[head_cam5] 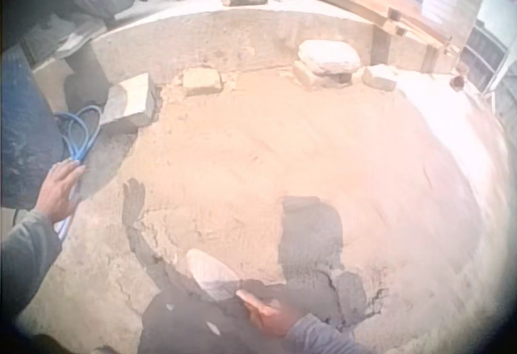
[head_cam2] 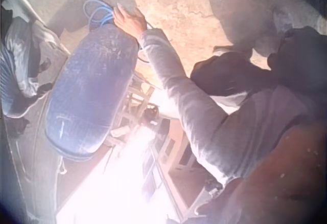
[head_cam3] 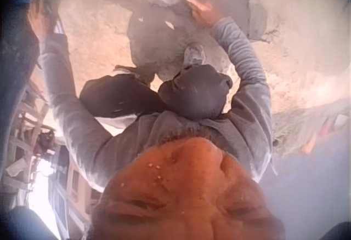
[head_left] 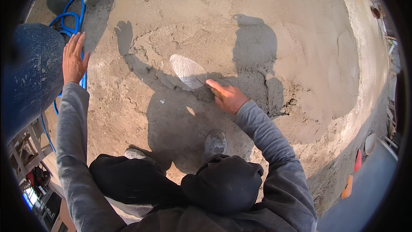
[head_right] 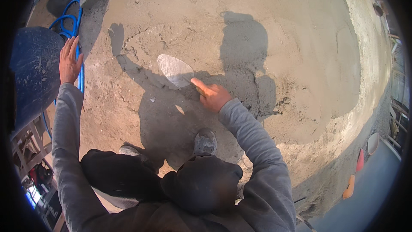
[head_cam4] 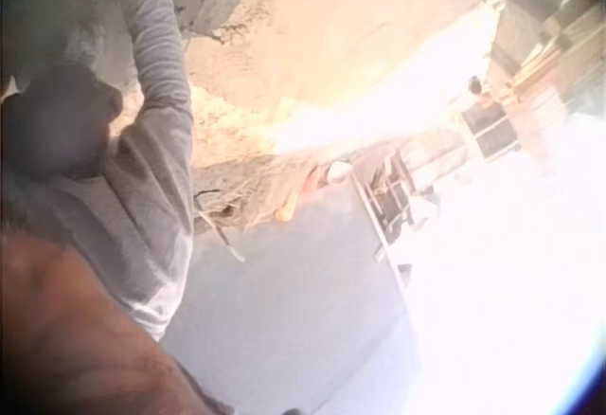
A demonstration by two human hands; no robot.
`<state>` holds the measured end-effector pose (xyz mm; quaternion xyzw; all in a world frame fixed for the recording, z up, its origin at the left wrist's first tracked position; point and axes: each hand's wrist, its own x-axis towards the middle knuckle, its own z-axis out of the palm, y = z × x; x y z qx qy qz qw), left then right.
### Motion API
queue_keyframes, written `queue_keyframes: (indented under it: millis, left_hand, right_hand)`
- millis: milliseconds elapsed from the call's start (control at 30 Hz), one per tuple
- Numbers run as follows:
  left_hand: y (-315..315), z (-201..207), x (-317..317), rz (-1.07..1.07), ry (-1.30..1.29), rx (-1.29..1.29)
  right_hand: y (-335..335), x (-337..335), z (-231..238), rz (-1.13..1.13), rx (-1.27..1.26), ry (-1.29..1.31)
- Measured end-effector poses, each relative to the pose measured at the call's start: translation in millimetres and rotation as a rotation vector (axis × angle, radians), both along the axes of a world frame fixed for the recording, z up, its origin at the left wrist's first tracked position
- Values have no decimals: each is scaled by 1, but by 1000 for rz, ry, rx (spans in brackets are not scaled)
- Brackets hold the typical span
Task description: The person spreads wet concrete on a floor using a trowel and a pickaxe, then places concrete blocks into the wet mix. The person repeatedly smooths the surface and adjusts block positions while working in a construction area.
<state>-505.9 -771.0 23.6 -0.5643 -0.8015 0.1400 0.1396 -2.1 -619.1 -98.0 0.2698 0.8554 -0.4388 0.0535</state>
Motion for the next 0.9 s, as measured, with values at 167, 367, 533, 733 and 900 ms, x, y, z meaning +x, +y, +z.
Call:
queue_keyframes:
  millis: [167, 367, 533, 733, 900]
  left_hand:
    - [-35, 10, -57, 118, -2, 293]
    - [-67, -47, -61, 305, -17, 417]
    - [-22, -51, -41, 171, -194, 535]
    - [-153, -63, -137, 443, 27, 424]
    - [-118, -61, -125, 425, 15, 415]
  right_hand:
    - [67, 28, 10, -507, 114, 63]
    - [30, -75, 19, -287, -557, -137]
    - [-54, -76, 19, 249, 46, -246]
    - [25, 130, 31, -736, -58, -181]
    - [-47, 81, 29, -585, -572, -136]
